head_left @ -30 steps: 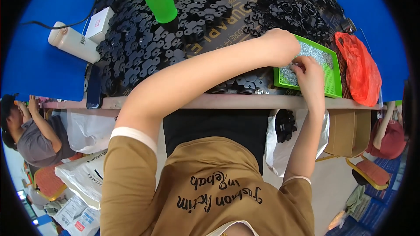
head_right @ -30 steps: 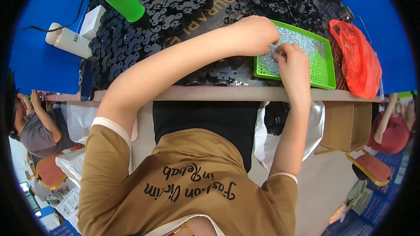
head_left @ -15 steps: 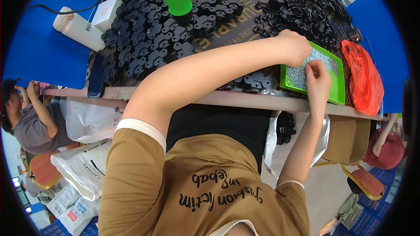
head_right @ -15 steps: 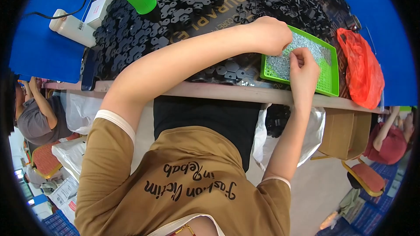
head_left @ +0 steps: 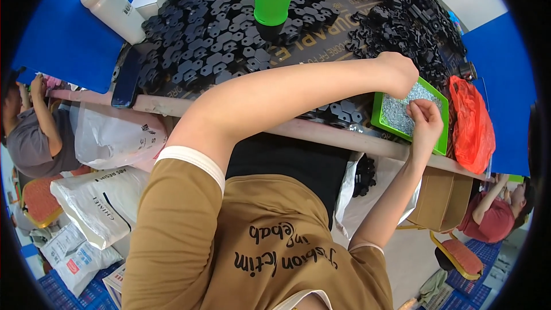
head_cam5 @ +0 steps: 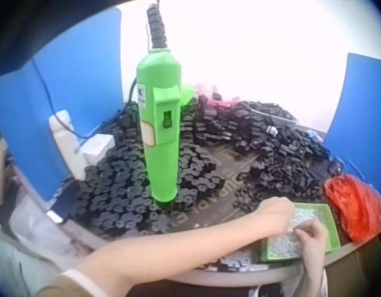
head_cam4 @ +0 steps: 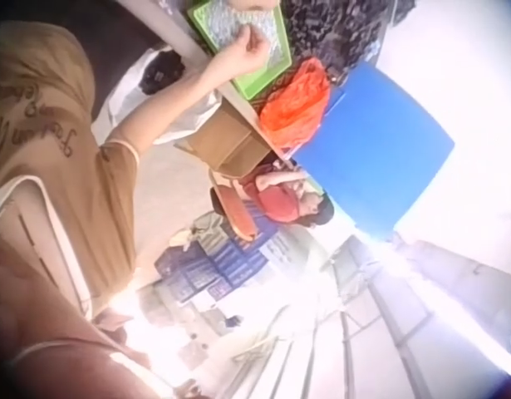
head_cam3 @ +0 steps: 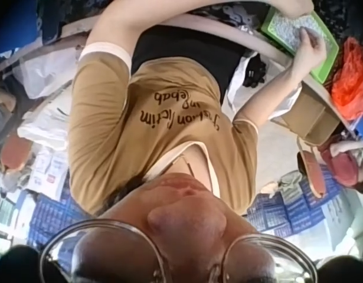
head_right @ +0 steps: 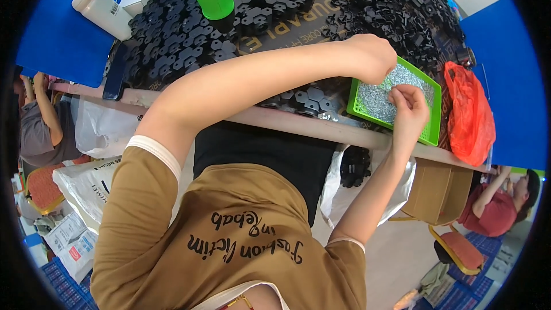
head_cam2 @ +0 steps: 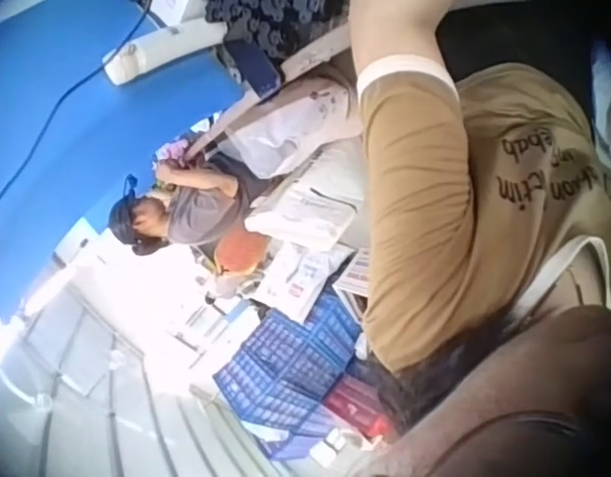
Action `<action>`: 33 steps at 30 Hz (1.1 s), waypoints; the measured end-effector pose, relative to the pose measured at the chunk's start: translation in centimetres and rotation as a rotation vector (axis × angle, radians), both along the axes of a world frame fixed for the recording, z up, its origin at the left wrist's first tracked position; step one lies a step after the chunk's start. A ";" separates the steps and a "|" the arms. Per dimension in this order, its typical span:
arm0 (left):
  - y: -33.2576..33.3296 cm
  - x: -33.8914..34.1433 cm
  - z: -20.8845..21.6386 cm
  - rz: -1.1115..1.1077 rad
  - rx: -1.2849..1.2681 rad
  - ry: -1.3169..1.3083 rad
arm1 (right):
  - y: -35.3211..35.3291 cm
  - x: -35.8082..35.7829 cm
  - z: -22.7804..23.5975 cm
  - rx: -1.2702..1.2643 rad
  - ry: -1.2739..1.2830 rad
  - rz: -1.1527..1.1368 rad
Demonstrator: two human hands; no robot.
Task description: Assembling small black plastic components by placing them together and driving screws with an electric screwdriver.
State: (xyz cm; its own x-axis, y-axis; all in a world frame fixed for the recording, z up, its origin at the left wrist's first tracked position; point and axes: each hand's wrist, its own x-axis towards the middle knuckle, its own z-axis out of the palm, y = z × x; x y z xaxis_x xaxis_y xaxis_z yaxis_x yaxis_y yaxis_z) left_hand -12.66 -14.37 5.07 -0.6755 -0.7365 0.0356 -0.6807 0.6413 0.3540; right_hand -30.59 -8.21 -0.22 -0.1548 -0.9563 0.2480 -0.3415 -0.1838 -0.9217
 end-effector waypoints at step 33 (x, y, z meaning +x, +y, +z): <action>15.1 17.3 -3.3 0.207 -0.517 0.224 | 6.3 12.4 2.9 0.078 -0.135 0.427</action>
